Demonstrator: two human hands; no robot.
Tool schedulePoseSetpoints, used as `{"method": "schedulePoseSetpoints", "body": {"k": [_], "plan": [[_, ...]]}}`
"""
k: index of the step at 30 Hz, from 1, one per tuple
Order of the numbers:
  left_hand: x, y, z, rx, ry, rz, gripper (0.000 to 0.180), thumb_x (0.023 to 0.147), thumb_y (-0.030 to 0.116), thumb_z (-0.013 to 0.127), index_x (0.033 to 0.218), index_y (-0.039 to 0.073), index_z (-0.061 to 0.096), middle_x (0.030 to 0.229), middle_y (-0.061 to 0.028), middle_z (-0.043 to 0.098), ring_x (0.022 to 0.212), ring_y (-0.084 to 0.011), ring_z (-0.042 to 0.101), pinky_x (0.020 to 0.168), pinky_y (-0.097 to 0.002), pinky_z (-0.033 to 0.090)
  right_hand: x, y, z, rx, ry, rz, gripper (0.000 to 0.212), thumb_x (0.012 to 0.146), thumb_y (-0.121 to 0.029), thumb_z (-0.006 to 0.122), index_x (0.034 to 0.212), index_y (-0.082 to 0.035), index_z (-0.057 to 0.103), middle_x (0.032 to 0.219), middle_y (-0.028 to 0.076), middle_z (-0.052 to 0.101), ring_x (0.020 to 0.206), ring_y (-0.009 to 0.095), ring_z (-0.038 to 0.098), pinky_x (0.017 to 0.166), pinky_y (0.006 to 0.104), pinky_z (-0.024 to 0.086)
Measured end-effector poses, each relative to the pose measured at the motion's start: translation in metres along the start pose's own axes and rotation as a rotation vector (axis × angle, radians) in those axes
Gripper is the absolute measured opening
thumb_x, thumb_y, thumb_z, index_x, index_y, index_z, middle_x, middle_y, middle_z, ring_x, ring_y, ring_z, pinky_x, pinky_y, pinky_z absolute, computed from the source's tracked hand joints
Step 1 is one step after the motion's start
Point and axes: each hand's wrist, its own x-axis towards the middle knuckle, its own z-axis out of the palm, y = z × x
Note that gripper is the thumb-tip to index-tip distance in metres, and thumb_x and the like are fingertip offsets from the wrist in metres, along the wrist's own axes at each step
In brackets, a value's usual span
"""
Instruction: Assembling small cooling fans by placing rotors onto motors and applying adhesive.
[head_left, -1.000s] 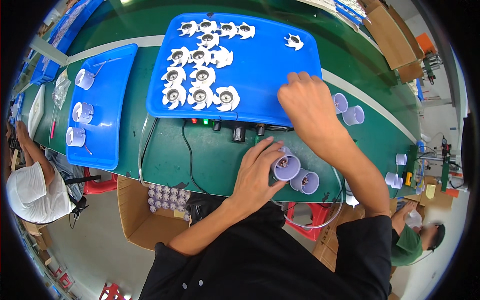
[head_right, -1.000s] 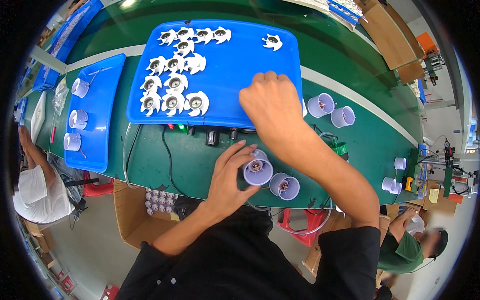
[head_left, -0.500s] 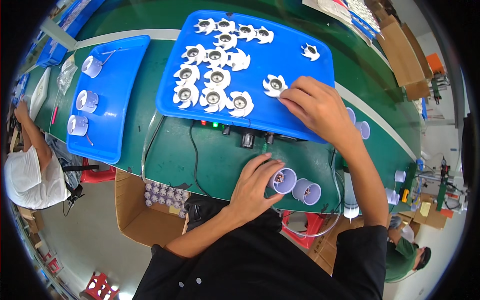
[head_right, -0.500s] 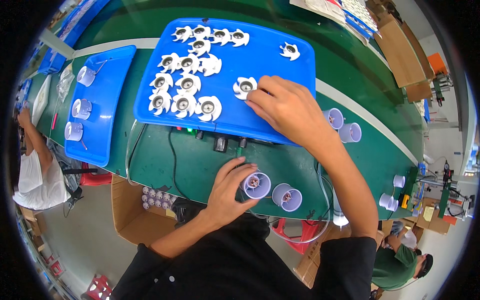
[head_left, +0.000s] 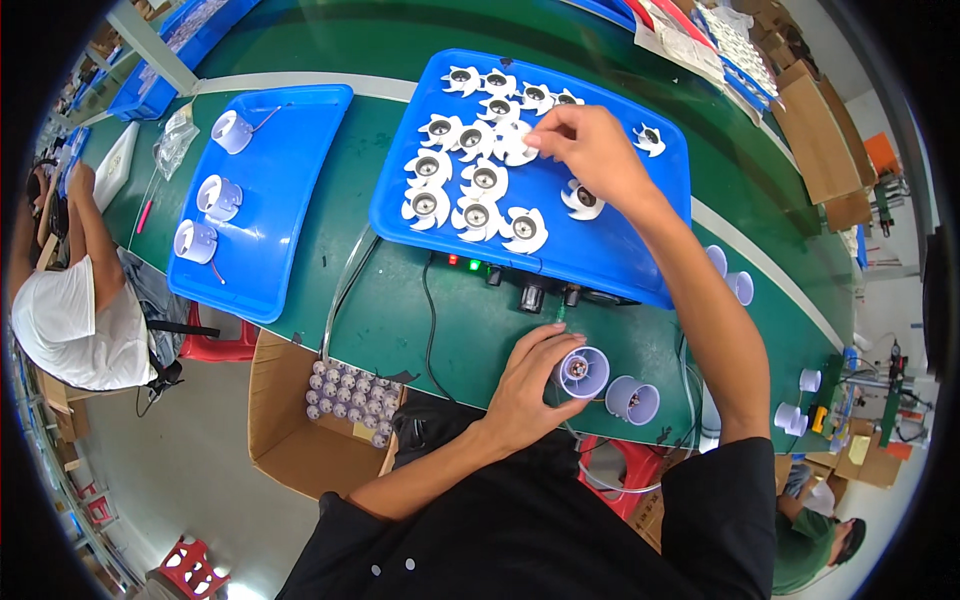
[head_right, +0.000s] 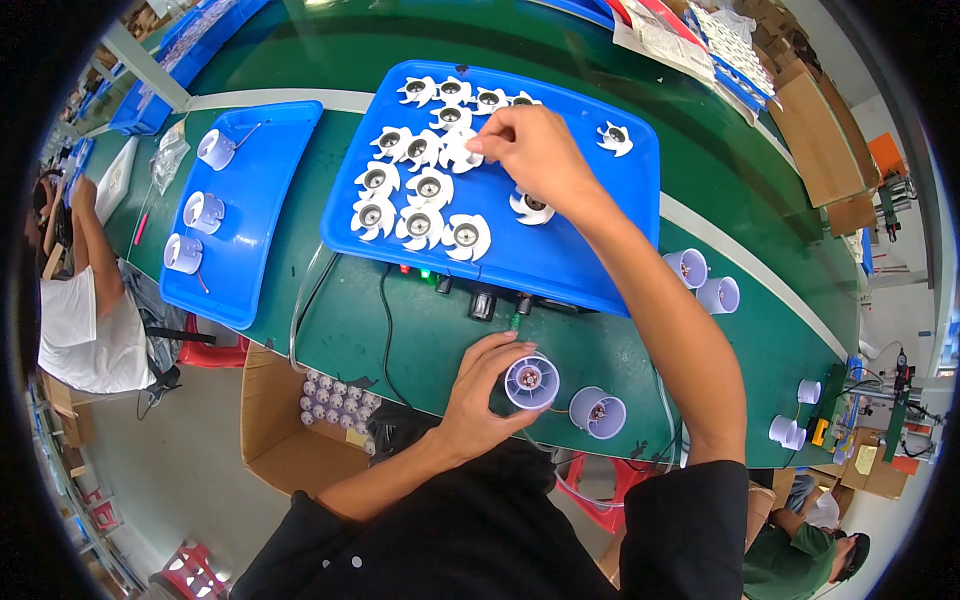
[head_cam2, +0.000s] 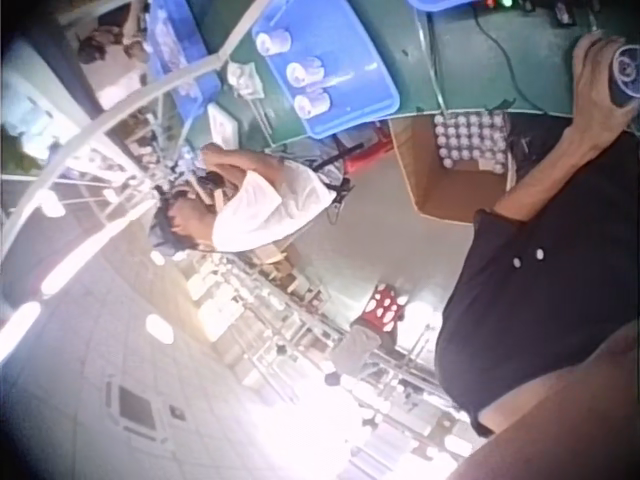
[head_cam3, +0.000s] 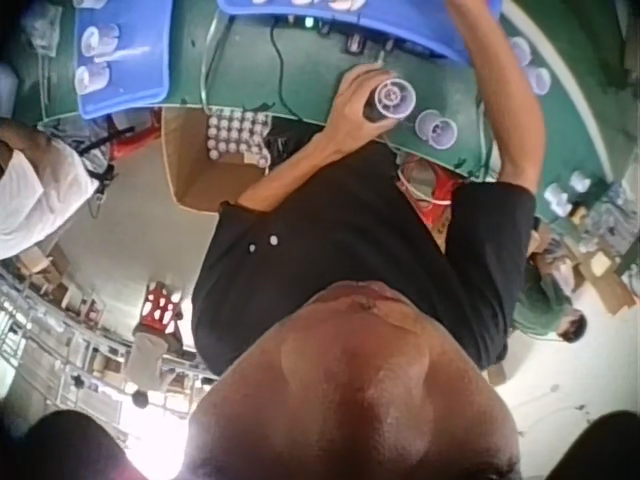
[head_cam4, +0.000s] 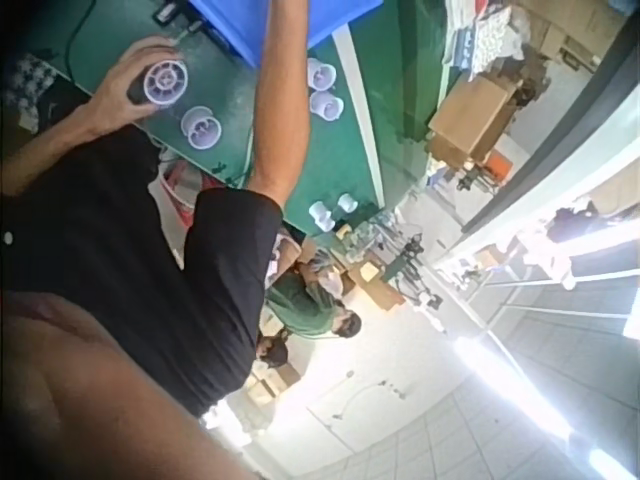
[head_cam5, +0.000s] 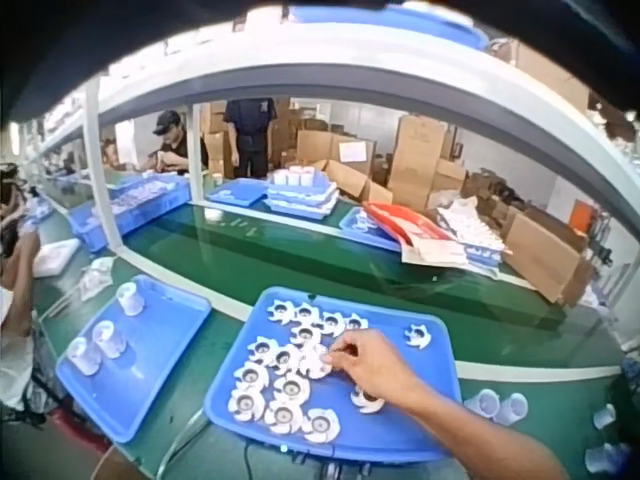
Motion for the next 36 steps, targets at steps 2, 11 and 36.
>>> {"method": "schedulePoseSetpoints", "body": {"k": [2,11,36], "plan": [[-0.002,0.000,-0.002,-0.031,0.028,-0.018,0.066,0.067,0.009,0.084,0.126,0.003,0.057,0.130,-0.0119,0.060,0.131,-0.0326,0.047,0.109,-0.0431,0.040,-0.014,0.007,-0.004,-0.338,0.191,-0.591,0.011,0.084,-0.012,0.071,0.089,-0.002,0.070,0.079,0.011,0.065,0.073,0.025,0.061,0.064,0.0379,0.050],[0.005,0.023,-0.021,-0.058,0.023,-0.066,0.062,0.068,0.003,0.083,0.124,0.000,0.057,0.126,-0.0150,0.061,0.120,-0.0312,0.055,0.103,-0.0393,0.044,-0.116,0.001,-0.043,-0.829,0.256,-1.320,0.013,0.069,-0.002,0.074,0.078,0.001,0.065,0.087,0.013,0.067,0.071,0.020,0.061,0.060,0.0306,0.049],[0.029,0.025,-0.026,0.128,0.020,0.080,0.067,0.060,0.003,0.084,0.123,0.007,0.061,0.123,-0.0111,0.063,0.112,-0.0342,0.056,0.098,-0.0430,0.043,-0.218,-0.026,-0.019,0.176,-0.031,0.115,0.008,0.086,-0.003,0.071,0.091,0.001,0.067,0.080,0.008,0.063,0.068,0.016,0.059,0.064,0.0284,0.047]]}}
